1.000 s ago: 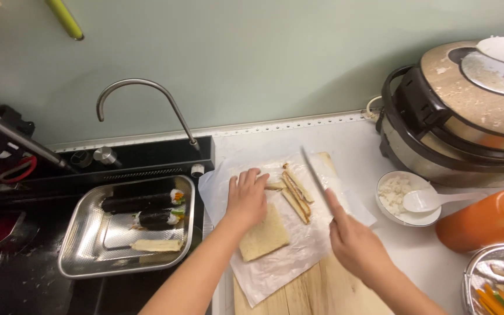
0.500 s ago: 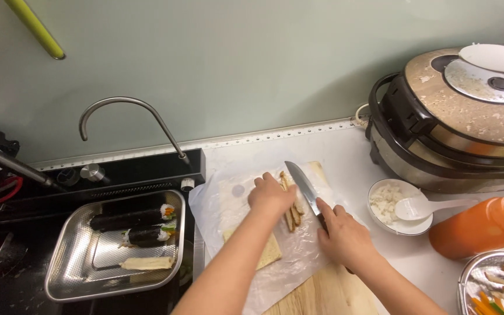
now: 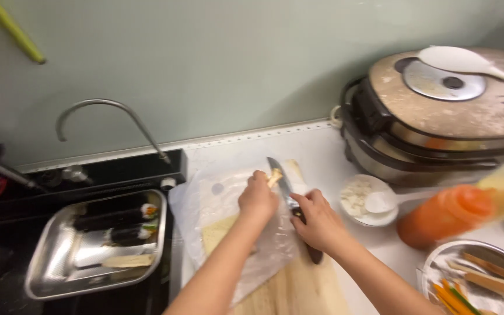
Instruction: Making a sushi-style bread roll by trimming crusts, applying sauces, adding filling, and rolling it with plastic wrap.
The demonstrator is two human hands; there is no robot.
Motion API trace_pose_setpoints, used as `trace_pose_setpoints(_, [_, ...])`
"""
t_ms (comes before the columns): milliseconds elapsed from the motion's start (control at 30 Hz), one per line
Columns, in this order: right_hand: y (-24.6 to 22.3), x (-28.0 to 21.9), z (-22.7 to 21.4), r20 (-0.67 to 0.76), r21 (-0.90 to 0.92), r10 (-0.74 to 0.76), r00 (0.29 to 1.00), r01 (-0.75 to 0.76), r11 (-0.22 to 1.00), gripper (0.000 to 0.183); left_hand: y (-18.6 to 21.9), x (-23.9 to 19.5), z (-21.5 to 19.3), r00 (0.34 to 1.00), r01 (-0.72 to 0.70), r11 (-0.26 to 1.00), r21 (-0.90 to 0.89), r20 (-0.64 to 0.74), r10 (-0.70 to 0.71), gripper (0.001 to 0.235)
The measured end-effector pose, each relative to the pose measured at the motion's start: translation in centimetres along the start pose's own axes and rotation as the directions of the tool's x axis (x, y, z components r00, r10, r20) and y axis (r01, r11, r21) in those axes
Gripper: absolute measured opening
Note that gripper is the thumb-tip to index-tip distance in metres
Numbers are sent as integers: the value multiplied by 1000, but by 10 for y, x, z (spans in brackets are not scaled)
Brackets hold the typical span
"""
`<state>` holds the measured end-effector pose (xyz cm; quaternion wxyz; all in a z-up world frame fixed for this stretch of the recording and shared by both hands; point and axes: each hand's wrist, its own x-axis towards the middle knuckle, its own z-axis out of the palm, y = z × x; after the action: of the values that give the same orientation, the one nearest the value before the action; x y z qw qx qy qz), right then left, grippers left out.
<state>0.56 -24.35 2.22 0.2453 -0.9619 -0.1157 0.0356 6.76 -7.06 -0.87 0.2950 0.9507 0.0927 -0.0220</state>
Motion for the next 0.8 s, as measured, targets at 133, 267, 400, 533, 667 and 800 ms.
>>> trace_pose_setpoints(133, [22,-19,-50,-178,225,-119,977,158,961,46,51,-54,-18,984,-100,983,-151,133,120,52])
trace_pose_setpoints(267, [70,-69,-126,302,267,257,918,-341,902,29,104,-106,14,874,-330,939,-102,343,344,45])
trace_pose_setpoints(400, [166,-122,-168,440,103,480,759,-573,813,26,183,-149,57,653,-554,820,-142,537,534,55])
trace_pose_setpoints(533, [264,-157,-181,333,112,604,725,-666,738,28,255,-164,126,590,-646,749,-150,524,614,57])
trace_pose_setpoints(667, [344,-191,-176,229,75,663,713,-691,718,30,279,-175,176,488,-773,603,-199,421,765,71])
trace_pose_setpoints(800, [332,-194,-169,224,-24,723,653,-738,674,27,257,-185,186,360,-890,377,-257,113,926,83])
